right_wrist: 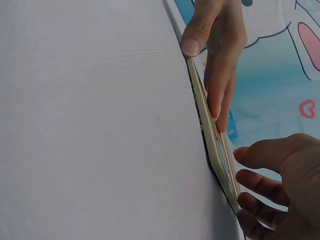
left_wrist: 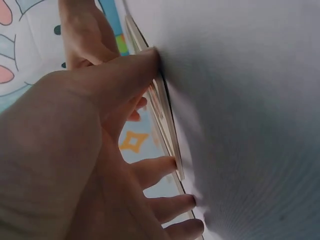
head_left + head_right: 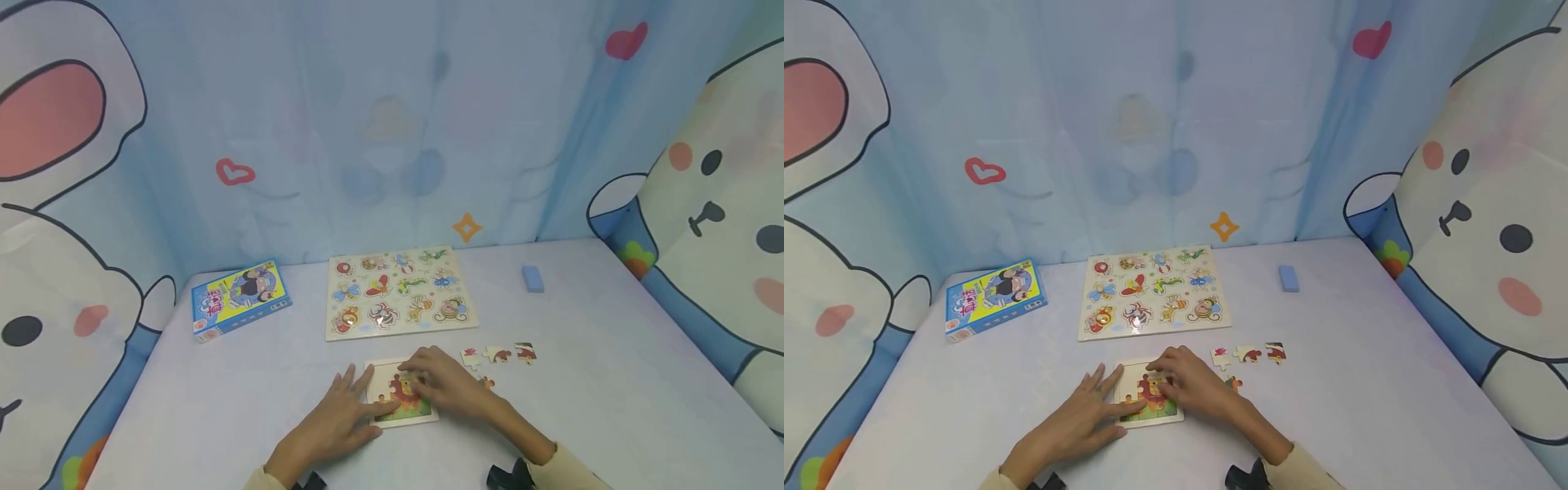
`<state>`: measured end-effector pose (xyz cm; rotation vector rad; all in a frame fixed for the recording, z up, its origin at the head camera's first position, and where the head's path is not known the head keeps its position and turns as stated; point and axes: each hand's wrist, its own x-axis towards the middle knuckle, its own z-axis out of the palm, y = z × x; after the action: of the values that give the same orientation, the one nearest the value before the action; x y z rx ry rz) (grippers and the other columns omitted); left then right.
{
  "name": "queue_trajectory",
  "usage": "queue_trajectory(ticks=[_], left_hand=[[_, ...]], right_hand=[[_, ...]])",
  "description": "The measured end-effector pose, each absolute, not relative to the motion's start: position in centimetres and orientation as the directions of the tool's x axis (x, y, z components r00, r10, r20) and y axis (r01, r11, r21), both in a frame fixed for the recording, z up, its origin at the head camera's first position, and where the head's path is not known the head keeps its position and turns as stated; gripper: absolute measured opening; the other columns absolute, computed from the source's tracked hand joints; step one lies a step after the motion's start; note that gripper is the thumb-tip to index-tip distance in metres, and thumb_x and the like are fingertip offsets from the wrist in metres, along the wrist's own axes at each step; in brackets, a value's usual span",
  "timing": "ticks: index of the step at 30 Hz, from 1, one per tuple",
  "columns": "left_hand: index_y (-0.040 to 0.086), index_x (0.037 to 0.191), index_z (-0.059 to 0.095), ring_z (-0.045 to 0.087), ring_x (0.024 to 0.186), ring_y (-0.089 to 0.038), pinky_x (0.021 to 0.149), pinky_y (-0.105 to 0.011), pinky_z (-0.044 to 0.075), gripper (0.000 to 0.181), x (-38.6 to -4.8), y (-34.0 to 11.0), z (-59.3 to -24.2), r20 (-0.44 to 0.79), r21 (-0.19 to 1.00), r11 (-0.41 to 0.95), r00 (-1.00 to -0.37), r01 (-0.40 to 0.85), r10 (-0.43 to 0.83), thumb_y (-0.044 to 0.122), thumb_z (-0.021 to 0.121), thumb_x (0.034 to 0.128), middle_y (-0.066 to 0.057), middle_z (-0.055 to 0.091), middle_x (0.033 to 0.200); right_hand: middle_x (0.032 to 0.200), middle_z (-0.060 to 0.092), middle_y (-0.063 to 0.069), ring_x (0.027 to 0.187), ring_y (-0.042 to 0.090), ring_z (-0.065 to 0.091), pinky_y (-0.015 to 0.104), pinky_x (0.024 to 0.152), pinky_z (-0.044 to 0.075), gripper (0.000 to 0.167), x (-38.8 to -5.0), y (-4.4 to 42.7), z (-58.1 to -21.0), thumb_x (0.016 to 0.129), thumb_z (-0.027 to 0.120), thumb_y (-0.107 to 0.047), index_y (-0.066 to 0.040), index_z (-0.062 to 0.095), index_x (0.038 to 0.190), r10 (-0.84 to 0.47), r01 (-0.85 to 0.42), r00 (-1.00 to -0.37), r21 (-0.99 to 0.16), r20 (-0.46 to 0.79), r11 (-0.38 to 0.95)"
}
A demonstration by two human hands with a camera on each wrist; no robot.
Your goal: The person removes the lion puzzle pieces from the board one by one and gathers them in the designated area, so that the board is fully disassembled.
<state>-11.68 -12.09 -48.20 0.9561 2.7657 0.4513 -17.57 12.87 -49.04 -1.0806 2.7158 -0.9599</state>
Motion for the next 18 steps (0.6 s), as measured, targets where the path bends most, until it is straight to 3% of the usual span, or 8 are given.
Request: queue_trajectory(ticks=[7,18], left_hand=[[0.044,0.136,0.051,0.021,0.137,-0.053,0.107,-0.063,0.028,0.044,-11.41,-12.02,-48.0,-0.067,0.31,0.771,-0.797,0.556,0.601,0.042,0.059,0.0924,-0.022,0.026,0.154],[0.043,0.136,0.051,0.015,0.14,-0.051,0.11,-0.063,0.022,0.043,-11.47,-12.18,-48.45,-0.068,0.362,0.758,-0.795,0.543,0.603,0.041,0.057,0.0933,-0.022,0.021,0.156]], right_hand=[[0.102,0.06,-0.007,0.091,0.009,0.045,0.027,0.077,0.042,0.031,-17.79,12.93,-49.27,0.086,0.071,-0.022,-0.016,0.068,0.117,-0.656,-0.624,-0.735,-0.553,0.175,0.551],[0.102,0.055,-0.01,0.089,0.008,0.043,0.026,0.078,0.041,0.036,-18.27,12.92,-49.24,0.089,0.068,-0.023,-0.02,0.065,0.124,-0.679,-0.572,-0.733,-0.585,0.05,0.575]])
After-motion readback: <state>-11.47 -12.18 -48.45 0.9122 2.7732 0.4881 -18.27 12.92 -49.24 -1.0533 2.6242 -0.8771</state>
